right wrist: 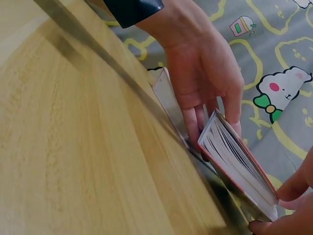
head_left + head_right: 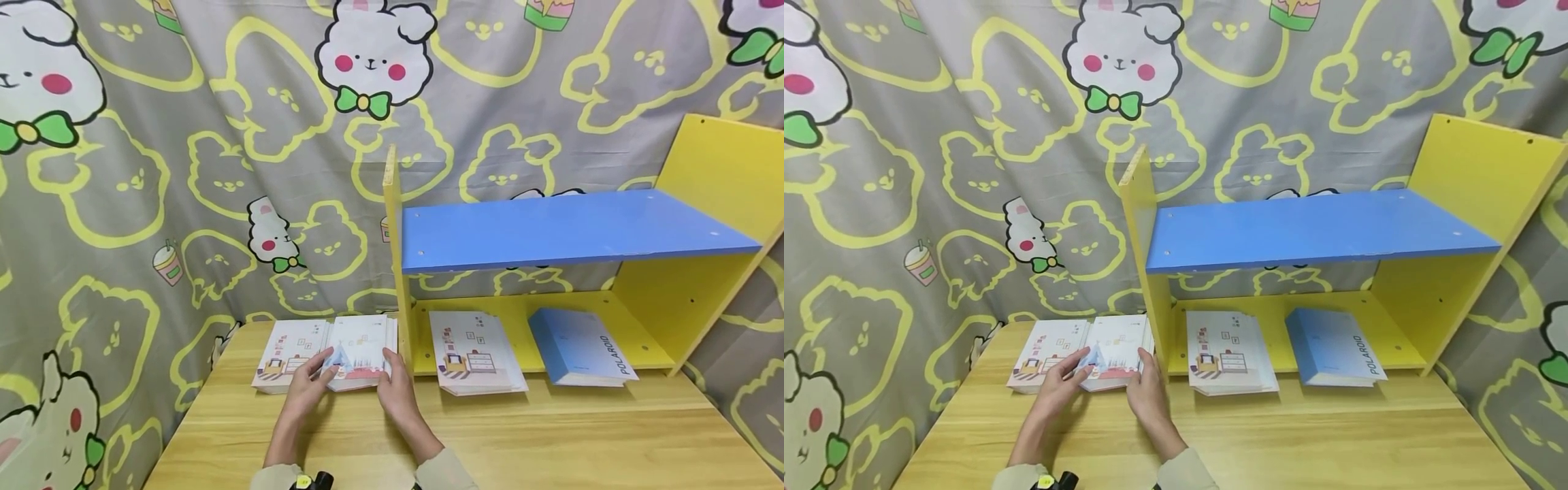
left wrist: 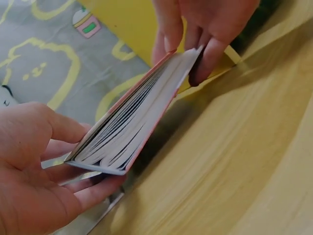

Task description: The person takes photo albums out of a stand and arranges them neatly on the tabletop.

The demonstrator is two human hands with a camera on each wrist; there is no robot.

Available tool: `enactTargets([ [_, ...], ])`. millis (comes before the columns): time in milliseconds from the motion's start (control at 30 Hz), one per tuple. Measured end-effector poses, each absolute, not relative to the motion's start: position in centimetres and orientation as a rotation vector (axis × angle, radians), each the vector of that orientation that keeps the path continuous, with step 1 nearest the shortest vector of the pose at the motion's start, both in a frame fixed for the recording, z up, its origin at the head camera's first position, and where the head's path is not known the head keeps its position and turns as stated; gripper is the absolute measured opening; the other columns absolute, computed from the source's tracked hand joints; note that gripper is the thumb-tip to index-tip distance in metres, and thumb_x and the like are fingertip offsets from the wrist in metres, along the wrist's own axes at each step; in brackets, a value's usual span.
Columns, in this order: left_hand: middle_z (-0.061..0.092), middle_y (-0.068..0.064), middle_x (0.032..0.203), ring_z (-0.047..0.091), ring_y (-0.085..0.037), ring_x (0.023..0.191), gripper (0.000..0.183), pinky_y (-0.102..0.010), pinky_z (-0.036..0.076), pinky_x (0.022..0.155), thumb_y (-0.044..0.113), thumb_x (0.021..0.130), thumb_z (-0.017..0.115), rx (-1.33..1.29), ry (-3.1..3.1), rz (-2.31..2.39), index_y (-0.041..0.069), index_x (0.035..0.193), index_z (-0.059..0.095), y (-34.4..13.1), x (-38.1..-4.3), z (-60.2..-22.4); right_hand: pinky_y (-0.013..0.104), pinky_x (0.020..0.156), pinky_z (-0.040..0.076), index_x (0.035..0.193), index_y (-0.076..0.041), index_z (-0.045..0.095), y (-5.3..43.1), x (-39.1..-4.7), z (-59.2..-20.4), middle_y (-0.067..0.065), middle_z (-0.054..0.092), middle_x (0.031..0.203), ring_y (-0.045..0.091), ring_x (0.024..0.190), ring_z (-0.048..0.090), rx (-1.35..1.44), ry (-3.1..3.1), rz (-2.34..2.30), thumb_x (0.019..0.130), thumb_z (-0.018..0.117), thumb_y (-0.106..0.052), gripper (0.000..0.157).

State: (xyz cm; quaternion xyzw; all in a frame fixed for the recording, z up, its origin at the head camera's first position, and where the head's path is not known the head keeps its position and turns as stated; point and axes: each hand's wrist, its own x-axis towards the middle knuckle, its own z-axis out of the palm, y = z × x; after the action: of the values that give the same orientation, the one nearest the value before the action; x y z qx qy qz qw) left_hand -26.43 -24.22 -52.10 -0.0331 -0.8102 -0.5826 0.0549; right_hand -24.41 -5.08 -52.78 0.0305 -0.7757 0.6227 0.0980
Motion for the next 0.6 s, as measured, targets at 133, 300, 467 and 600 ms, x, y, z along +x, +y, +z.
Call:
enactTargets([
  [133, 0.047, -0.031, 0.150, 0.040, -0.045, 0.142, 0.047, -0.055, 0.032, 0.118, 0.003, 0.100, 0.064, -0.144, -2.476, -1.718, -0.009, 0.144, 0.052, -24.02, -26.65, -52.64, 0.062, 0.117, 0.028, 0.146, 0.010, 0.044, -5.23, -24.64, -53.06, 0.032, 0.042, 0.151, 0.049, 0.142, 0.036, 0.085, -2.318, 1.840, 0.094, 0.044, 0.011, 0.053],
  [300, 0.048, -0.031, 0.148, 0.043, -0.045, 0.140, 0.046, -0.055, 0.036, 0.115, 0.002, 0.100, 0.063, -0.136, -2.478, -1.703, -0.010, 0.144, 0.052, -23.76, -26.72, -52.86, 0.062, 0.120, 0.022, 0.148, 0.009, 0.043, -5.29, -24.62, -53.31, 0.031, 0.039, 0.154, 0.049, 0.147, 0.027, 0.068, -2.332, 1.864, 0.093, 0.042, 0.012, 0.055],
  [467, 0.048, -0.033, 0.147, 0.044, -0.046, 0.139, 0.048, -0.056, 0.038, 0.114, 0.004, 0.100, 0.065, -0.135, -2.485, -1.712, -0.010, 0.144, 0.051, -23.61, -26.68, -52.97, 0.061, 0.121, 0.016, 0.144, 0.008, 0.048, -5.31, -24.75, -53.52, 0.032, 0.034, 0.156, 0.049, 0.150, 0.018, 0.034, -2.341, 1.858, 0.091, 0.041, 0.014, 0.054],
  [600, 0.047, -0.031, 0.149, 0.041, -0.045, 0.141, 0.047, -0.055, 0.035, 0.116, 0.003, 0.100, 0.065, -0.098, -2.488, -1.711, -0.008, 0.144, 0.052, -23.64, -26.87, -52.80, 0.059, 0.121, 0.018, 0.143, 0.007, 0.050, -5.45, -25.10, -53.55, 0.032, 0.032, 0.158, 0.048, 0.151, 0.018, 0.025, -2.357, 1.851, 0.092, 0.042, 0.016, 0.053],
])
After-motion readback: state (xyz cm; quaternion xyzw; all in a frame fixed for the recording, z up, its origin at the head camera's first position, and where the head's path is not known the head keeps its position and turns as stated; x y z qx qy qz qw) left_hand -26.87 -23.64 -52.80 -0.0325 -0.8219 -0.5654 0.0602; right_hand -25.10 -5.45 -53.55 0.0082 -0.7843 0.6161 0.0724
